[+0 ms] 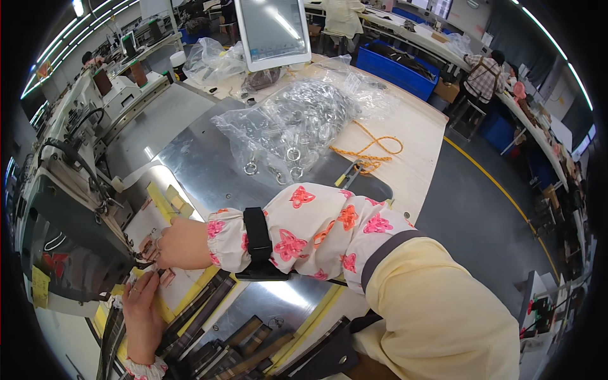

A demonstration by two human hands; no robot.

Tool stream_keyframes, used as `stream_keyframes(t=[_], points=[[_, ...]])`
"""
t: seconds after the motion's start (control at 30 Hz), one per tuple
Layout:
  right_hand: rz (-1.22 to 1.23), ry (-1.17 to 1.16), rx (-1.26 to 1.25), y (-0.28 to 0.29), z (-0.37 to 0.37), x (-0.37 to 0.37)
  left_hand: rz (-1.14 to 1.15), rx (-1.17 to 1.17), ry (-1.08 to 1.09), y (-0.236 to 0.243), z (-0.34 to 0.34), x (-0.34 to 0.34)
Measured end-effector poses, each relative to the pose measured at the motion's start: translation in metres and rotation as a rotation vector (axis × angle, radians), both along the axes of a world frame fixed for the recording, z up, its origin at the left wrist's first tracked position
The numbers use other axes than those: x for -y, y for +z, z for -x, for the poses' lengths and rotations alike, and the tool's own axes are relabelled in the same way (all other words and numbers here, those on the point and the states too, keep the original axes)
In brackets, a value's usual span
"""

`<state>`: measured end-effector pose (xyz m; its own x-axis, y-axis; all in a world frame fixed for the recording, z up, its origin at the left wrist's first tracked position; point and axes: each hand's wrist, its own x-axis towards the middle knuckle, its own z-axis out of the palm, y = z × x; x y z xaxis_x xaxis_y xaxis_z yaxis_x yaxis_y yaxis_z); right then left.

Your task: Sewing and assembling fabric or leather straps using an industrial sewing machine.

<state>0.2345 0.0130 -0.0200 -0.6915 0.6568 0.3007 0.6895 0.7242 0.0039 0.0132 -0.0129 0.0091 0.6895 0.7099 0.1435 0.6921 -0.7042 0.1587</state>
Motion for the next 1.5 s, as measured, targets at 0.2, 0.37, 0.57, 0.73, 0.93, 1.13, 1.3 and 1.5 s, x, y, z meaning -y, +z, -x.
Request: stream_keyframes(t=[0.2,0.37,0.57,0.73,0.93,1.13,1.3,1.5], points=[[0.079,0.006,0.023,0.008,-0.013,0.007,-0.013,0.04,-0.029,0.001,-0.006,-0.004],[0.124,-0.005,0.083,0.01,-0.007,0.005,-0.048,0.094,-0.089,-0.003,0.005,-0.006],[0.142,0.036,0.092,0.015,-0.008,0.007,-0.072,0.099,-0.096,-0.001,0.009,-0.006],[0.056,0.003,0.105,0.01,-0.009,0.006,-0.077,0.093,-0.097,-0.004,0.009,-0.008],[0.059,-0.007,0.093,0.008,-0.011,-0.002,-0.047,0.117,-0.062,-0.008,0.007,-0.014],[0.052,0.005,0.071,0.011,-0.01,-0.002,-0.03,0.105,-0.045,-0.007,0.008,-0.013],[0.056,-0.004,0.042,0.006,-0.012,-0.005,-0.033,0.093,-0.031,-0.01,0.008,-0.015],[0.081,-0.016,0.062,0.009,-0.011,-0.004,-0.026,0.116,-0.052,-0.009,0.009,-0.016]])
